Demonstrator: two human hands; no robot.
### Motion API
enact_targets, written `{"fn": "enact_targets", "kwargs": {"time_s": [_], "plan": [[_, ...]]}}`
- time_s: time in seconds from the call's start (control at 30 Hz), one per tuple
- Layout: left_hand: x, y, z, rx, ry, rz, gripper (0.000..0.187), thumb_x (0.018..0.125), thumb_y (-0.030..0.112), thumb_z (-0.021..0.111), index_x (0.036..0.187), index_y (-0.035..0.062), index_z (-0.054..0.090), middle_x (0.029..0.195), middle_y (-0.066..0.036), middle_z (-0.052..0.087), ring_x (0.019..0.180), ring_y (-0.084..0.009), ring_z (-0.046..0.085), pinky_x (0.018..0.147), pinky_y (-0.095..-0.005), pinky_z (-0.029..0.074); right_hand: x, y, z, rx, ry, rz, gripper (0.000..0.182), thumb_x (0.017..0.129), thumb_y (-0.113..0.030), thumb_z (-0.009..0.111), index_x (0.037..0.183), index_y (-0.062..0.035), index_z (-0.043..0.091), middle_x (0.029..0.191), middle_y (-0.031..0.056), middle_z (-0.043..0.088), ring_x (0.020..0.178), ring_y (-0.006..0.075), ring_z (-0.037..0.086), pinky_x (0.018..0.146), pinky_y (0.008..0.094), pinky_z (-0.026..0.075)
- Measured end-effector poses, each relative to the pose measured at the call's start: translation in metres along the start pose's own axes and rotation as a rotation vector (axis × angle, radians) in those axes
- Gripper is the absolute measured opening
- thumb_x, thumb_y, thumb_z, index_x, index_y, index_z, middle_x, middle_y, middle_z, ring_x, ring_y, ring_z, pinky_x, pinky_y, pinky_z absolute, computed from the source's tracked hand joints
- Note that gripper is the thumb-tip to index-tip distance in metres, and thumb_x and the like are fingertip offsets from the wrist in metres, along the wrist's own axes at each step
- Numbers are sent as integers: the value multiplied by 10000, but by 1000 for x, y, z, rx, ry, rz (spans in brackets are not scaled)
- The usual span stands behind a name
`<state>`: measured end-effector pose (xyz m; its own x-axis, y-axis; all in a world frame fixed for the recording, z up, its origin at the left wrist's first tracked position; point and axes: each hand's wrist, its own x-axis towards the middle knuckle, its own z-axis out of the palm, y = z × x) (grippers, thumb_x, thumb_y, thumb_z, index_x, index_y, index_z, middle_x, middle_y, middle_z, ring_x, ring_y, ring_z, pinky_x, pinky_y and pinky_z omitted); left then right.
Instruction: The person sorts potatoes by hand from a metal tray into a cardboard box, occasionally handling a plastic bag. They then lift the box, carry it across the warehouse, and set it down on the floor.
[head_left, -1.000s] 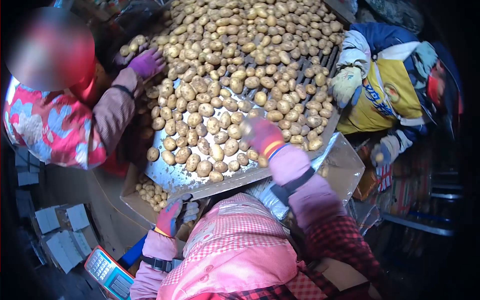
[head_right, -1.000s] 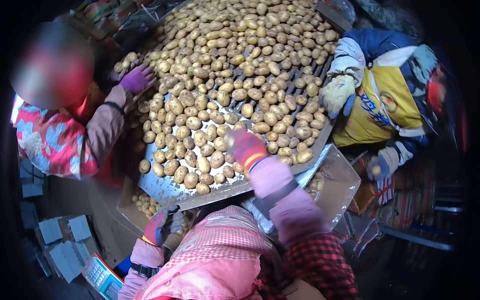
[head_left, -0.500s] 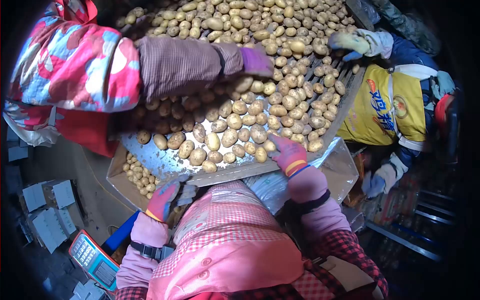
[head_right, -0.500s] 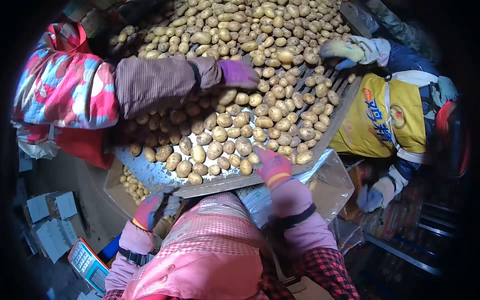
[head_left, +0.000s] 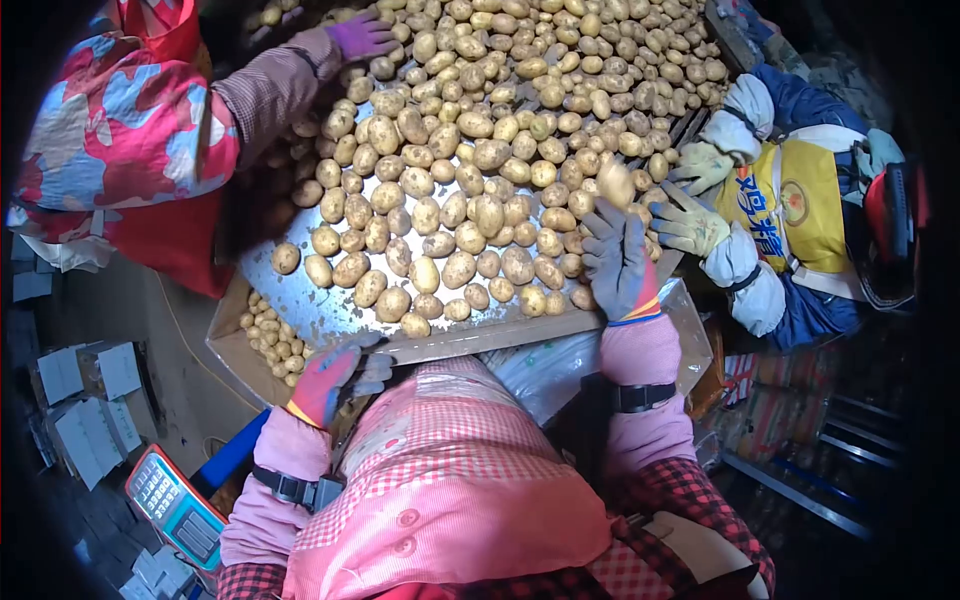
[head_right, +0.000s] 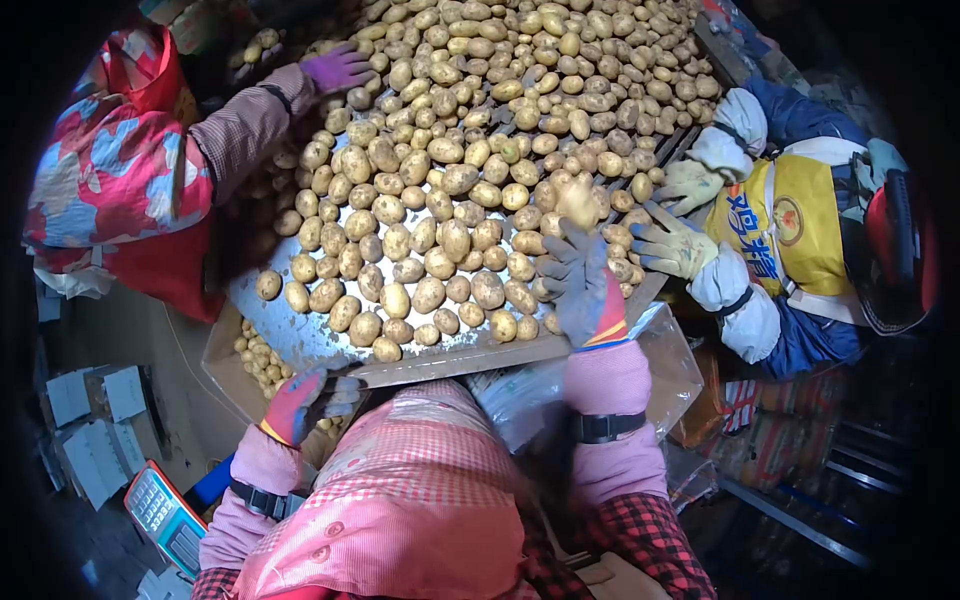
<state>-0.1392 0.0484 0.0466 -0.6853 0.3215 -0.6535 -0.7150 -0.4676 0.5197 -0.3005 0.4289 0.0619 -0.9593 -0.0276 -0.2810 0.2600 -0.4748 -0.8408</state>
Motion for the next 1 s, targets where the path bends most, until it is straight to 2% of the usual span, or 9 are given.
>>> {"fn": "enact_targets", "kwargs": {"time_s": [0.1, 0.2, 0.27, 0.5, 0.6, 0.63, 0.67, 0.73, 1.0], "plan": [[-3, -6, -8, 72, 25, 77, 524, 971, 335, 484, 1365, -7, 431, 1215, -181, 593, 1061, -280, 608, 885, -395, 498, -10, -2, -12, -373, -32, 83, 600, 923, -506, 522, 1282, -26, 497, 979, 85, 623, 806, 117, 561, 684, 253, 461], [-8, -22, -17, -27, 40, 91, 502, 976, 310, 481, 1357, -15, 439, 1203, -181, 599, 1052, -278, 612, 885, -392, 501, -27, 22, -7, -826, -86, 428, 593, 884, -482, 577, 1300, -68, 498, 1042, 126, 640, 900, 181, 609, 760, 292, 484], [-13, -28, -15, -61, 76, 70, 492, 978, 300, 480, 1354, -16, 443, 1193, -179, 603, 1046, -274, 614, 883, -389, 503, -33, 44, 10, -1909, -192, 366, 622, 813, -473, 638, 1308, -121, 502, 1148, 137, 636, 1020, 261, 626, 852, 350, 490], [-22, -28, -24, -74, 89, 118, 481, 980, 307, 484, 1340, -11, 460, 1144, -169, 614, 1025, -262, 617, 879, -399, 508, -8, 60, 31, -2214, -469, 517, 709, 747, -528, 655, 1321, -140, 502, 1222, 111, 613, 1116, 310, 587, 936, 416, 459], [-26, -33, -28, -118, 53, 110, 486, 974, 327, 496, 1331, -2, 466, 1137, -159, 609, 1010, -259, 612, 870, -397, 511, -4, 47, 20, -1983, -537, 384, 698, 737, -488, 698, 1298, -107, 529, 1165, 107, 638, 1057, 253, 617, 891, 378, 483], [-31, -30, -24, -100, 53, 133, 494, 969, 340, 502, 1328, 3, 463, 1138, -155, 602, 996, -254, 606, 848, -388, 512, -14, 44, 11, -1399, -459, 466, 605, 776, -334, 731, 1293, -83, 542, 1076, 88, 657, 909, 159, 637, 747, 311, 511], [-32, -34, -30, -104, 54, 139, 494, 969, 340, 502, 1328, 3, 463, 1138, -155, 602, 996, -254, 606, 848, -388, 512, -23, 42, 13, -1404, -464, 462, 605, 776, -334, 731, 1293, -83, 542, 1076, 88, 657, 909, 159, 637, 747, 311, 511], [-29, -39, -43, -129, 66, 126, 513, 963, 351, 510, 1338, 4, 453, 1137, -157, 603, 987, -254, 607, 831, -381, 510, -43, 28, 21, -527, -383, 599, 539, 820, -156, 702, 1318, -66, 519, 1037, 77, 652, 791, 94, 616, 618, 233, 480], [-10, -7, -10, 122, 4, 32, 565, 957, 384, 504, 1364, -2, 426, 1170, -186, 611, 1022, -275, 617, 846, -391, 504, -74, 25, 8, -267, -402, 501, 564, 861, -121, 626, 1381, -41, 424, 952, 82, 669, 660, 149, 644, 532, 229, 485]]}}
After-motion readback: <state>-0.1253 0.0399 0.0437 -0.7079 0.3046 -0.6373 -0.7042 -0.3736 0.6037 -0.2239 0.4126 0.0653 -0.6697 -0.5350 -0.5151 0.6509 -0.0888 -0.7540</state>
